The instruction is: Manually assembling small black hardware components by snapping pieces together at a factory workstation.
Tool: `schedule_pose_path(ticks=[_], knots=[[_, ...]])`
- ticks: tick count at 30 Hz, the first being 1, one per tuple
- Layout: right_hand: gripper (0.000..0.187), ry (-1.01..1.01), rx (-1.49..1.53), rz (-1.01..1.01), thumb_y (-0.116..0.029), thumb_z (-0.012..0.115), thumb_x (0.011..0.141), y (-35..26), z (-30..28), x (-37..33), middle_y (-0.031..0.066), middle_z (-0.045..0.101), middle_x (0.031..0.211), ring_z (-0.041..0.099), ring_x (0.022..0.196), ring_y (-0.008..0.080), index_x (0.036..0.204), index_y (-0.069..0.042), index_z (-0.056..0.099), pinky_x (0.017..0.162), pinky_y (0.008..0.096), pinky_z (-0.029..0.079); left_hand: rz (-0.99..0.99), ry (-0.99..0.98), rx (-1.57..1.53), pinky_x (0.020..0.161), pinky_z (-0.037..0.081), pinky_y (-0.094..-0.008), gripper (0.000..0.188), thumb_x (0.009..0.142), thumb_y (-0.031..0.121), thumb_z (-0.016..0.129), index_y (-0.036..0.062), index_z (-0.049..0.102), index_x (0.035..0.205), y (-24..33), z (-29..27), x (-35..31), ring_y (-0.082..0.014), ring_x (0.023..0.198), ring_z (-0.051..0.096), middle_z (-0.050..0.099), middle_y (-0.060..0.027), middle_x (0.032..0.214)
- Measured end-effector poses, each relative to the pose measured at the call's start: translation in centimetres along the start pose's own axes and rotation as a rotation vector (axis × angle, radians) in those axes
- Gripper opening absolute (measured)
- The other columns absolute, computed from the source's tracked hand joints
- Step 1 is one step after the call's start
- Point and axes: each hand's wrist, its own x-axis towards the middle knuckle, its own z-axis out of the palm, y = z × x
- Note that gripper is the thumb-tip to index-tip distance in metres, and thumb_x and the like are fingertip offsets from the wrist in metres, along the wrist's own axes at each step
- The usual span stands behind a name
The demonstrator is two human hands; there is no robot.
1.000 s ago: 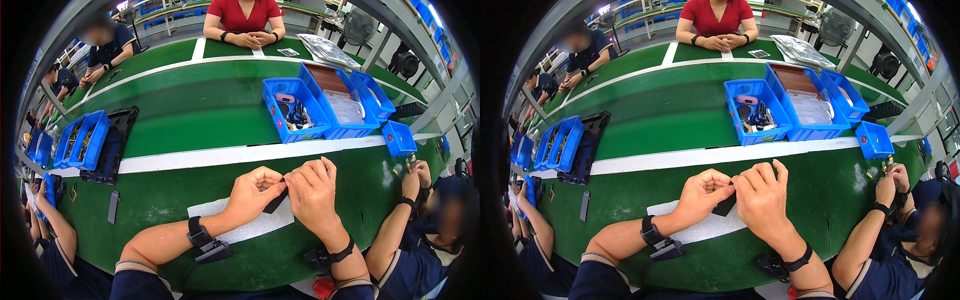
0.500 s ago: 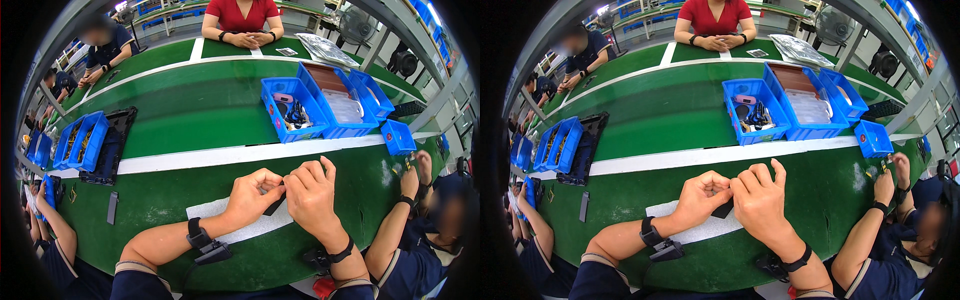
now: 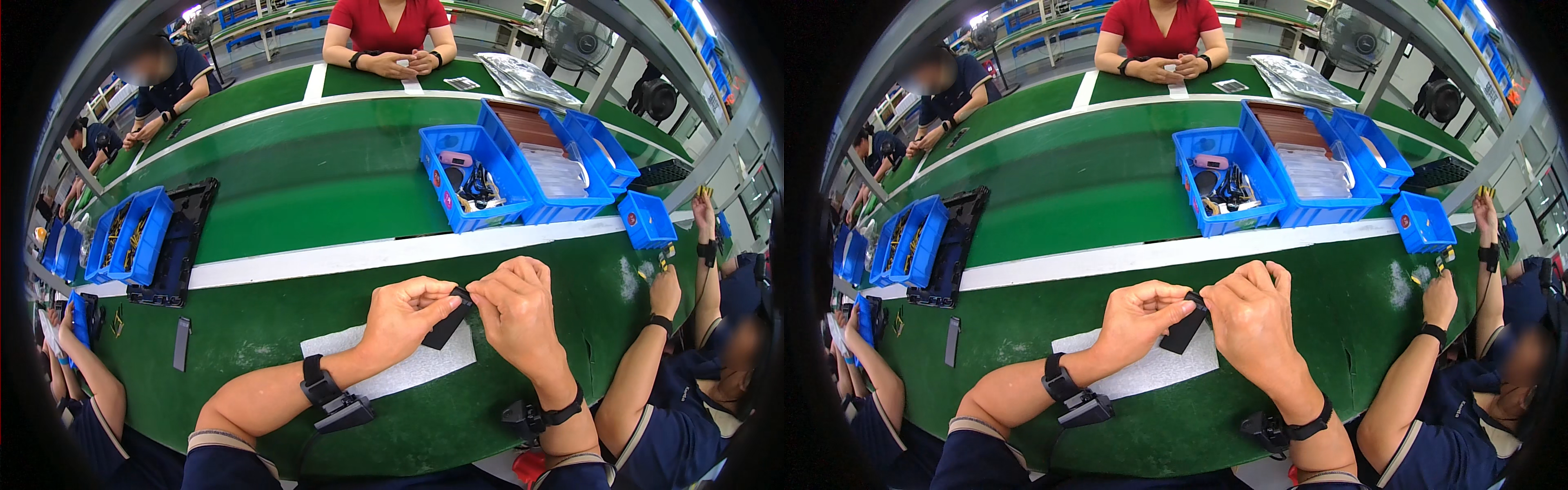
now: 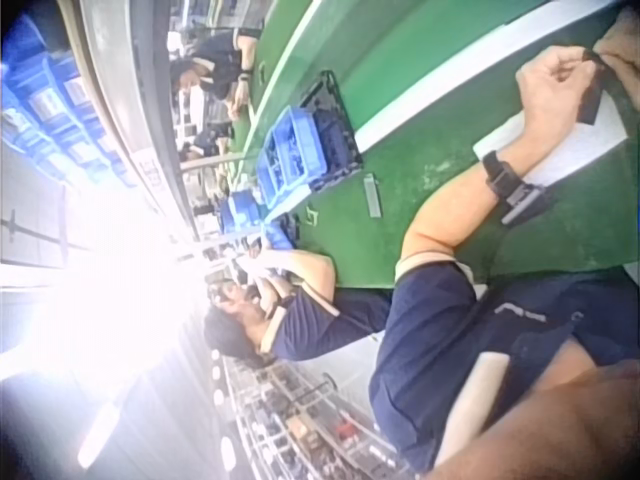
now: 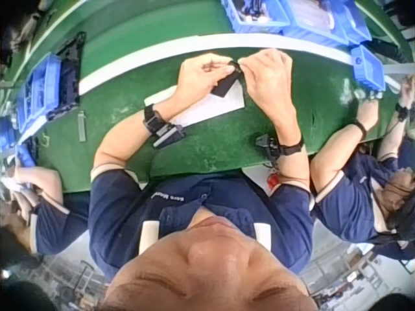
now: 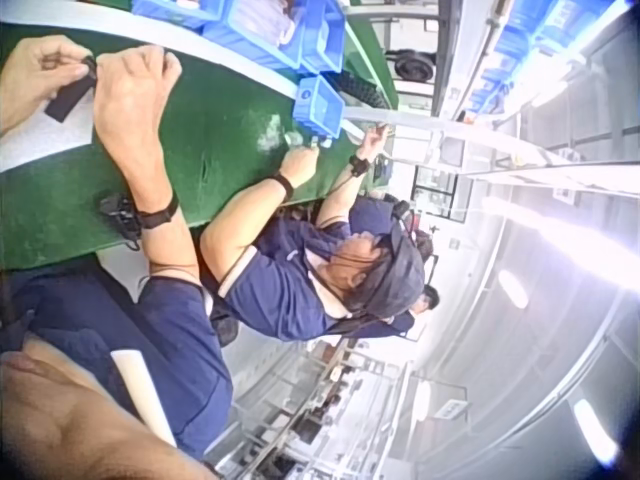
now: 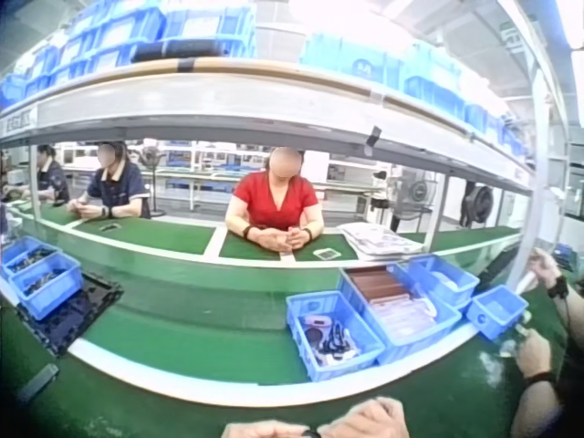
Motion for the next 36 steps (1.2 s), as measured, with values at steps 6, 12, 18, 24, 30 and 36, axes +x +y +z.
schedule_pose_path(ticks=[6,12,18,24,30,36], knots=[[0.008,0.015,-0.095,-0.042,-0.003,0.064,0.064,-0.4,0.1,0.0,0.0019,0.056,0.068,0.053,0.076,0.0197,0.072,-0.006,0.063,0.083,0.0438,0.035,0.062,-0.006,0.048,0.048,0.040,-0.0158,0.017,0.080,0.007,0.065,-0.0008,0.063,0.095,0.0,0.3,0.0,-0.0013,0.064,0.053,0.064,-0.0032,0.081],[0.009,0.073,-0.169,-0.106,-0.004,0.062,0.062,-0.6,1.0,0.1,0.0014,0.056,0.068,0.052,0.076,0.0191,0.071,-0.006,0.063,0.083,0.0442,0.035,0.072,0.006,-0.032,0.049,0.042,-0.0160,0.021,0.080,0.006,0.065,-0.0005,0.061,0.099,-0.7,-0.1,0.1,-0.0017,0.065,0.054,0.064,-0.0030,0.082],[0.007,0.012,-0.037,-0.064,-0.002,0.064,0.066,0.3,0.2,0.0,0.0026,0.058,0.068,0.052,0.072,0.0201,0.072,-0.004,0.064,0.075,0.0371,0.037,-0.019,0.003,-0.005,0.049,0.041,-0.0160,0.021,0.080,0.007,0.064,-0.0007,0.061,0.099,0.2,0.0,0.0,-0.0022,0.063,0.054,0.064,-0.0036,0.081],[0.011,-0.011,-0.098,-0.065,-0.002,0.062,0.063,-0.1,0.4,-0.1,0.0008,0.057,0.069,0.053,0.077,0.0184,0.073,-0.006,0.065,0.083,0.0430,0.035,-0.051,-0.014,-0.010,0.048,0.043,-0.0166,0.021,0.080,0.011,0.064,0.0006,0.062,0.099,0.4,0.0,0.0,-0.0018,0.065,0.055,0.064,-0.0024,0.082],[0.010,0.035,-0.100,-0.127,-0.002,0.061,0.064,0.2,0.9,0.0,0.0010,0.056,0.071,0.052,0.077,0.0182,0.073,-0.005,0.064,0.083,0.0427,0.035,-0.073,-0.030,-0.042,0.051,0.044,-0.0165,0.019,0.083,0.013,0.062,0.0023,0.061,0.099,-0.3,-0.5,0.2,-0.0021,0.069,0.055,0.063,-0.0011,0.083],[0.005,0.079,-0.024,-0.046,-0.004,0.063,0.068,-0.3,0.3,0.2,0.0009,0.057,0.072,0.052,0.075,0.0184,0.072,-0.005,0.063,0.084,0.0428,0.035,-0.042,-0.016,-0.020,0.053,0.046,-0.0178,0.024,0.080,0.013,0.065,0.0003,0.062,0.100,0.1,0.1,-0.1,-0.0035,0.068,0.056,0.065,-0.0039,0.086]])
